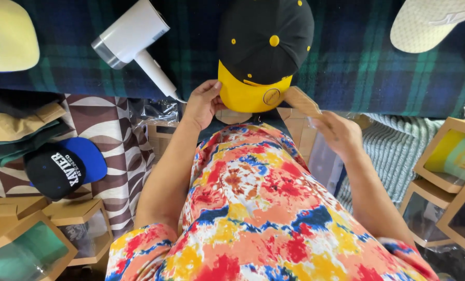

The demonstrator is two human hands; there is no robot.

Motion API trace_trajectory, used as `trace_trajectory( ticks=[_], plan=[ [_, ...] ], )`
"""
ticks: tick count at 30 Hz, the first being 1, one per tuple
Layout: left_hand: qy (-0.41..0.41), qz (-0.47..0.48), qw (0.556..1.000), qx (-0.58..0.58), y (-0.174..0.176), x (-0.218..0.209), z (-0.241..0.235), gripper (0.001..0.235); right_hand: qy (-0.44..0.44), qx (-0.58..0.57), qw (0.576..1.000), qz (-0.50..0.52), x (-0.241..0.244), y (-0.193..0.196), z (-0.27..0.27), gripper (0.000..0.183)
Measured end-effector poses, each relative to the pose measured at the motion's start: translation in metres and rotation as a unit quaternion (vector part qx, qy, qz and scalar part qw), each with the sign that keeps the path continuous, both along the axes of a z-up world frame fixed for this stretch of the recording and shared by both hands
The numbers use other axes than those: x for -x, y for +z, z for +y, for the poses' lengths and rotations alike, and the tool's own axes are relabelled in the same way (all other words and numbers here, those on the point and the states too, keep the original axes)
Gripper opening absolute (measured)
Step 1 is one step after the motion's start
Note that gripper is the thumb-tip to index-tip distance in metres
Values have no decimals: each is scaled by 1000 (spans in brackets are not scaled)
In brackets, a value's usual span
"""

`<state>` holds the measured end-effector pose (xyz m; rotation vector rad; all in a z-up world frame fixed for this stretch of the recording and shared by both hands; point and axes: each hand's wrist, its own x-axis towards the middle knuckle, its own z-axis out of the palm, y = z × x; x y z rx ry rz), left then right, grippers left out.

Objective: The person uses a brush to clean the exterior and interior of a black and yellow cap. They brush the crown, brim, and inner lining, then flip the cap to clean the underside of the brim and the inside panels.

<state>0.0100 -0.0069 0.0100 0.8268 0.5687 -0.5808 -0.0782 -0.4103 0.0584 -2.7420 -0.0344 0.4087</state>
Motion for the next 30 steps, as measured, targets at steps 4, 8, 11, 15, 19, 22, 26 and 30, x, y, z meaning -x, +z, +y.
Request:
trace_trajectory(
  ticks=[4,8,11,15,19,22,26,30],
  plan=[
    [6,8,1000,-13,-8,3,-2,17,-1,-45,996,-71,3,-2,43,15],
    [-1,-21,997,-76,-11,1,-6,17,44,-218,974,-38,-31,-30,79,19],
    [1,-14,995,-96,-9,3,-10,16,-49,-115,992,-26,-14,-48,3,24],
    [14,-33,991,-132,2,3,-14,17,-79,21,994,-69,6,-65,-72,15],
    [28,-38,986,-162,-14,12,-22,18,32,-97,987,-126,-18,-34,44,28],
    [16,-57,979,-195,-2,6,-22,19,110,-192,970,-99,-55,-26,58,20],
    [30,-36,981,-188,13,7,-23,16,109,-22,985,-131,-77,-41,-40,33],
    [31,-47,978,-200,11,7,-26,18,150,-79,973,-156,-75,-22,-28,26]
  ],
)
